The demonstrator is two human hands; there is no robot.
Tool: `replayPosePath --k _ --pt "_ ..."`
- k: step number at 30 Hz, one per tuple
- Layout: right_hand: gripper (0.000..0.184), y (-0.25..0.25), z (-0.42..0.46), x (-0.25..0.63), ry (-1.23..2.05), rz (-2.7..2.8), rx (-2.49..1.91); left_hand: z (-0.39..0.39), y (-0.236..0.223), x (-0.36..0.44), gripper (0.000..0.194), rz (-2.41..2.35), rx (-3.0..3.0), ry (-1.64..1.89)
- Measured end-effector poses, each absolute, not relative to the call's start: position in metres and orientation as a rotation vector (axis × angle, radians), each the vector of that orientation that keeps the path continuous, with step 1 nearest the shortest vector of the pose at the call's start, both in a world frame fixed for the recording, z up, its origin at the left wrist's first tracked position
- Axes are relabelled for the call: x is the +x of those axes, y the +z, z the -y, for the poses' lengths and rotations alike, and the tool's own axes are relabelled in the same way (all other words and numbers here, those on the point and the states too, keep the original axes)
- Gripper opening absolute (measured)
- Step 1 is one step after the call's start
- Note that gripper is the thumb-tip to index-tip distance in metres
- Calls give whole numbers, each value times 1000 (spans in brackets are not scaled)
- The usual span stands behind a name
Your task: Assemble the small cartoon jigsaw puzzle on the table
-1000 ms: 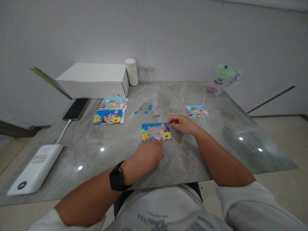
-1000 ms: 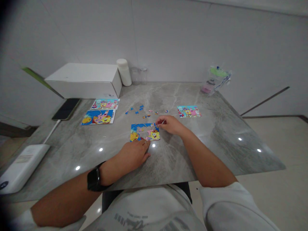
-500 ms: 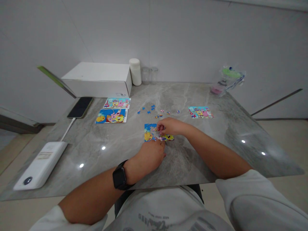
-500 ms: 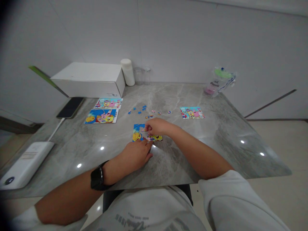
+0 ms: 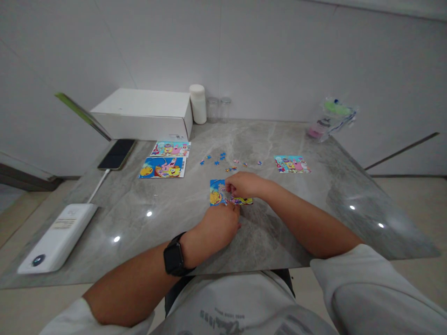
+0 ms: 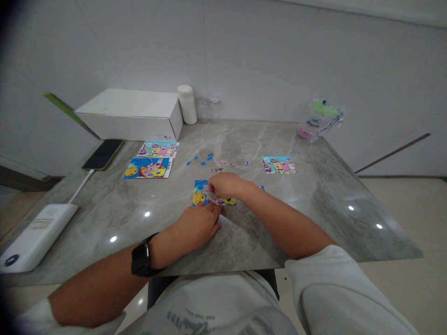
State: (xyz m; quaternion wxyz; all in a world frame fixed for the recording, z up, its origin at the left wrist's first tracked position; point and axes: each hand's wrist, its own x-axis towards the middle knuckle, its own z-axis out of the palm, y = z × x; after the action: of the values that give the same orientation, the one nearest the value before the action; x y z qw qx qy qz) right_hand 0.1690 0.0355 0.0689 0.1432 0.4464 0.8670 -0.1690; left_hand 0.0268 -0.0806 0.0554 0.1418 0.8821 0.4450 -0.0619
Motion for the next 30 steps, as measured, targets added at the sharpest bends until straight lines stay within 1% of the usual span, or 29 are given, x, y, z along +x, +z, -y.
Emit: replayPosePath --k 4,8,13,21,30 --pt "32 61 -32 171 -463 -2539 1316 80 56 27 48 -1287 2545 -174" --pt "29 54 -33 178 -488 -2584 1340 81 57 28 45 -1303 2533 -175" --pt "29 60 -40 189 -520 -2587 1419 81 58 26 46 -1269 2554 -151" --pt "17 53 -34 190 -605 -2569 1393 75 51 22 35 -1252 2546 -79" --pt "19 53 -28 189 -589 -2553 1372 68 49 20 35 -1229 2556 -47"
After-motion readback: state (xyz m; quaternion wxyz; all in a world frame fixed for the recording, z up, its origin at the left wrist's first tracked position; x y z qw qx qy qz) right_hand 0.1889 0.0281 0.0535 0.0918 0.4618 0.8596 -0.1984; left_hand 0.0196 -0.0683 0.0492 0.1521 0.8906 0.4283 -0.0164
